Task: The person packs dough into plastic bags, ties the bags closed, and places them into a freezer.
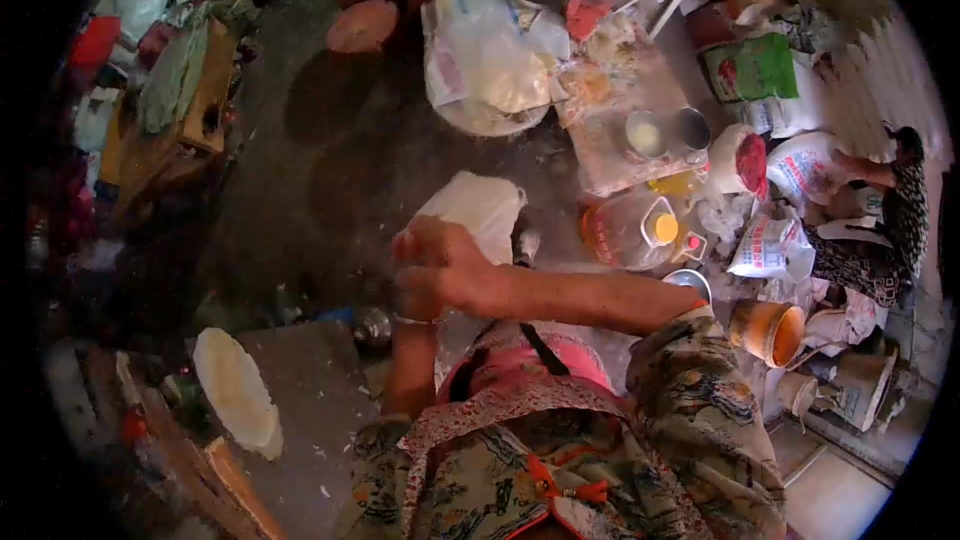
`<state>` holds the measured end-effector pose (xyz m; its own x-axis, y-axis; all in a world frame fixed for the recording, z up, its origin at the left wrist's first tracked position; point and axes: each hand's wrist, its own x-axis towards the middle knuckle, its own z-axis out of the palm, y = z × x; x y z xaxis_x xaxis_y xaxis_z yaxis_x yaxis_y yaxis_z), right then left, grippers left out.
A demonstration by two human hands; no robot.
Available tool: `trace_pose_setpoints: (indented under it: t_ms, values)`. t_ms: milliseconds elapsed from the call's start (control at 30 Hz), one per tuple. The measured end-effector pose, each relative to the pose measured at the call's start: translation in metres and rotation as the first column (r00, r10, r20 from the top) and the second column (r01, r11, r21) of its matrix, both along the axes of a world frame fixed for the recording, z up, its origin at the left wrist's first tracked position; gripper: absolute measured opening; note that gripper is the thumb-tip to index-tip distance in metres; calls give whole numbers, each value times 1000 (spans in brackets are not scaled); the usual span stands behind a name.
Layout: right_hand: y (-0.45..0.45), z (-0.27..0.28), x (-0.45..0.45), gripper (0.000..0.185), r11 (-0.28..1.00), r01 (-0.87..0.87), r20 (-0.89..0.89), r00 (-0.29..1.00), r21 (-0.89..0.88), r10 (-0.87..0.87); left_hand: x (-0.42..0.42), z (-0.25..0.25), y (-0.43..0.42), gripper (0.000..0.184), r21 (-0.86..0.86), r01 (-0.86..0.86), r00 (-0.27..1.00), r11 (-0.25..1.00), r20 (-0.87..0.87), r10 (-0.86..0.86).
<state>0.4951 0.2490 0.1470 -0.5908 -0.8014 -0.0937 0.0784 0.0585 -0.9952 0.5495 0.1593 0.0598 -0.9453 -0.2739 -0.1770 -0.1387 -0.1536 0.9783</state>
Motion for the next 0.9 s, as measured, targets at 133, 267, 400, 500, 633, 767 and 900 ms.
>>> trace_pose_setpoints:
  t_ms: [133, 267, 400, 500, 633, 767, 900]
  values:
    - [-20, -10, -17, 22, 986, 71, 82, 995, -149, -59, -16, 6, -26, 22, 258, -126, 992, 958, 31, 122]
    - [-26, -23, -48, 27, 948, -17, 273, 956, -317, 108, -32, 11, -41, 22, 416, -204, 979, 886, 72, 191]
    - [-41, -7, -93, 26, 899, -54, 226, 960, -435, 166, -69, 23, -56, 22, 523, -249, 968, 815, 98, 233]
    - [-59, -17, -116, 23, 842, -59, 303, 917, -536, 258, -98, 31, -70, 22, 578, -287, 955, 764, 108, 278]
    - [-66, -1, -157, 19, 886, -134, 247, 932, -444, 265, -121, 38, -89, 22, 650, -319, 939, 690, 115, 325]
    - [-75, -9, -177, 16, 880, -214, 237, 912, -424, 336, -134, 42, -107, 23, 712, -351, 917, 608, 129, 378]
    - [-82, -32, -199, 15, 884, -214, 19, 970, -416, 243, -149, 40, -129, 24, 778, -344, 917, 525, 158, 366]
